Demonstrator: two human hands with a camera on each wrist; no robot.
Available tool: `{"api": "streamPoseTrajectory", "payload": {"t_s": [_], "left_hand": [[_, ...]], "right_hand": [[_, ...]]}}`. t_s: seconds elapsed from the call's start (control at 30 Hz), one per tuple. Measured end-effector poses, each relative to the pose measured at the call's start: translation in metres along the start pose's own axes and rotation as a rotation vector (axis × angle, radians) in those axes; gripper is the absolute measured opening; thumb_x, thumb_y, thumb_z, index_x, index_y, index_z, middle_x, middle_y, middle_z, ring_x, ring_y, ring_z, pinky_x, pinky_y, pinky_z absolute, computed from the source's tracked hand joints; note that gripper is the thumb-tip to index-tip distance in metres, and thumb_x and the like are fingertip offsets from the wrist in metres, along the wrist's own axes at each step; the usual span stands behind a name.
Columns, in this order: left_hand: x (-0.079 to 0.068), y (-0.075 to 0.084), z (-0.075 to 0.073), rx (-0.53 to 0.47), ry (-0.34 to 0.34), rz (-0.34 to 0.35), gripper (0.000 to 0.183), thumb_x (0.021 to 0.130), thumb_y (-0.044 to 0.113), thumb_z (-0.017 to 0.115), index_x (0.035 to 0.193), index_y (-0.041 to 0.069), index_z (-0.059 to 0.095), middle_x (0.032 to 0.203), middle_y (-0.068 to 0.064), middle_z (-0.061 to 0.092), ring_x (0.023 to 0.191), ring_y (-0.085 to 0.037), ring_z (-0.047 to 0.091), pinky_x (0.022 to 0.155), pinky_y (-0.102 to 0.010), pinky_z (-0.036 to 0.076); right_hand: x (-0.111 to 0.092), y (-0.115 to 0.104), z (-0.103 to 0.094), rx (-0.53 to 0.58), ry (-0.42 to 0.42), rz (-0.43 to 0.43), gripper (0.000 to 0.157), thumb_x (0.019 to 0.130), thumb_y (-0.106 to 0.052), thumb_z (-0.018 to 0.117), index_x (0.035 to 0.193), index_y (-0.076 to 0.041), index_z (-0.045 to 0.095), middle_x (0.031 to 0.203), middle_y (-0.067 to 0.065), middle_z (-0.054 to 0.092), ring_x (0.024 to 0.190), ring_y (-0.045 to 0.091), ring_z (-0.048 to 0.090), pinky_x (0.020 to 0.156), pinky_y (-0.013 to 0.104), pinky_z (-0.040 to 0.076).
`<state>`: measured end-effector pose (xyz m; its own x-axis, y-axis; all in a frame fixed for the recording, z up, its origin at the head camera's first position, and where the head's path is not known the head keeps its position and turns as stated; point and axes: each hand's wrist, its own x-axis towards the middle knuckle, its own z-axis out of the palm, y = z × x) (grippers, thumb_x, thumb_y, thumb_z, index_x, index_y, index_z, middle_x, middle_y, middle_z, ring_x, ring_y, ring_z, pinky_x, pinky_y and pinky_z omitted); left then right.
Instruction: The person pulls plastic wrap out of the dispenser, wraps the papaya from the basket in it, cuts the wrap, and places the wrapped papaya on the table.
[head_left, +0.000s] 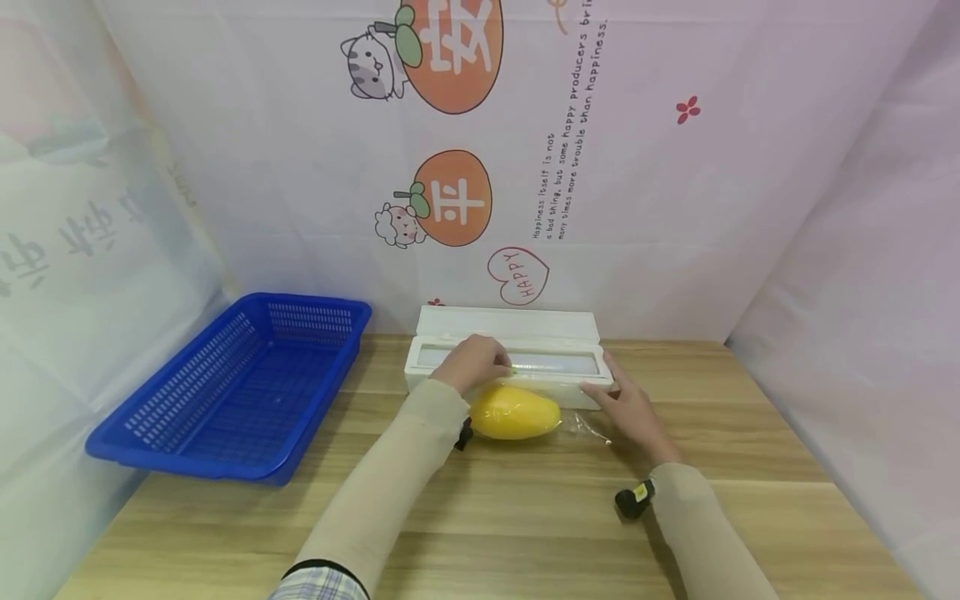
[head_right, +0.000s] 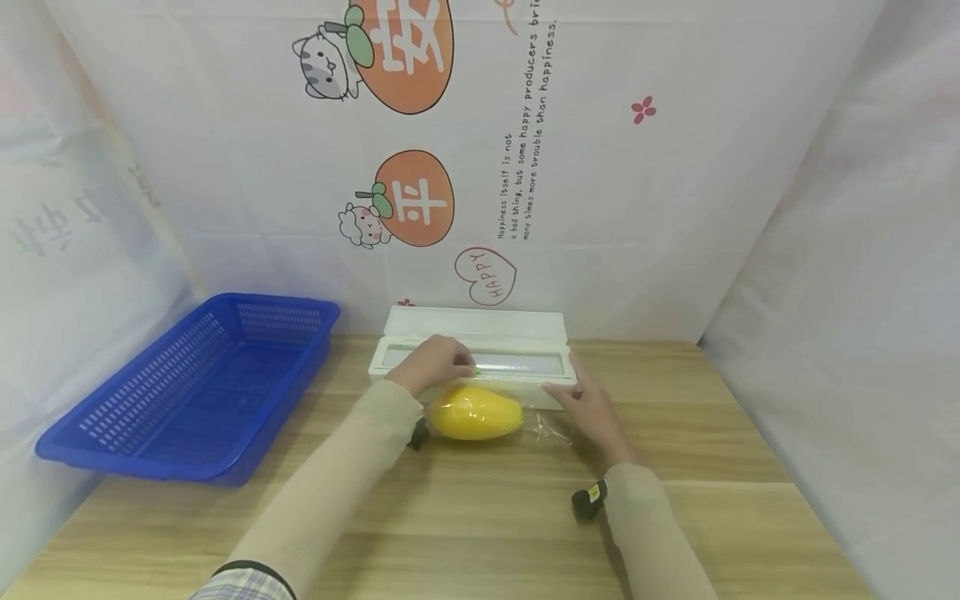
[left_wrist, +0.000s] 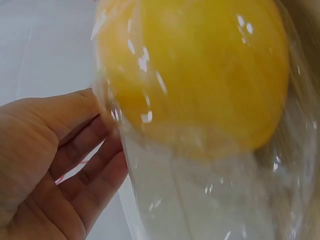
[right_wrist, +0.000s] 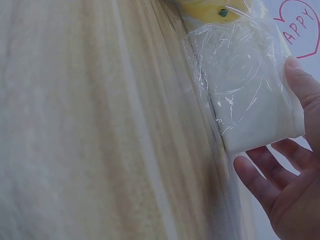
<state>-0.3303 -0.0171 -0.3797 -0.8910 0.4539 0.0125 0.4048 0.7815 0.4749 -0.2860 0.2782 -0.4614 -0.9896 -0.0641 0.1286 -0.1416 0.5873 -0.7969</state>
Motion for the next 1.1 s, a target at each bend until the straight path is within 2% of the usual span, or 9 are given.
{"api": "streamPoseTrajectory", "payload": {"t_s": [0.2,0.47,0.7,0.9,1.1], "left_hand": [[-0.007,-0.004,-0.002,-0.007,0.007,0.000,0.012,0.095,0.020,0.071,0.102,0.014,0.078,0.100,0.002,0.073,0.096,-0.014,0.065,0.090,-0.031,0.052],[-0.013,-0.013,-0.005,0.032,0.014,0.003,0.012,0.096,0.021,0.071,0.102,0.014,0.078,0.099,0.003,0.073,0.094,-0.014,0.065,0.088,-0.032,0.053],[-0.022,-0.031,-0.016,0.077,0.051,0.037,0.011,0.095,0.019,0.071,0.099,0.013,0.078,0.098,0.001,0.074,0.091,-0.015,0.066,0.086,-0.034,0.054],[-0.027,-0.049,-0.022,0.092,0.079,0.065,0.012,0.095,0.019,0.072,0.099,0.011,0.079,0.097,-0.001,0.074,0.091,-0.017,0.068,0.086,-0.035,0.054],[-0.032,-0.065,-0.025,0.085,0.080,0.043,0.013,0.095,0.019,0.072,0.100,0.009,0.078,0.095,-0.002,0.074,0.089,-0.017,0.067,0.084,-0.034,0.055]], "right_hand": [[-0.001,0.003,0.002,0.001,-0.004,0.012,0.091,0.093,-0.060,0.060,0.162,-0.026,0.009,0.156,0.028,0.030,0.127,0.043,0.051,0.101,0.051,0.047],[-0.002,0.001,0.004,-0.012,-0.007,0.014,0.091,0.094,-0.059,0.059,0.162,-0.024,0.008,0.155,0.029,0.030,0.126,0.042,0.051,0.100,0.051,0.048],[-0.003,0.000,0.002,0.013,0.005,0.021,0.090,0.094,-0.058,0.059,0.162,-0.025,0.008,0.151,0.031,0.036,0.121,0.041,0.055,0.094,0.046,0.052],[-0.001,0.002,0.002,0.030,0.002,0.010,0.090,0.094,-0.058,0.059,0.162,-0.025,0.009,0.154,0.029,0.033,0.124,0.041,0.053,0.097,0.047,0.050],[0.001,0.002,0.002,0.014,0.003,0.005,0.091,0.094,-0.059,0.059,0.162,-0.024,0.009,0.155,0.029,0.032,0.125,0.042,0.052,0.098,0.049,0.049]]}}
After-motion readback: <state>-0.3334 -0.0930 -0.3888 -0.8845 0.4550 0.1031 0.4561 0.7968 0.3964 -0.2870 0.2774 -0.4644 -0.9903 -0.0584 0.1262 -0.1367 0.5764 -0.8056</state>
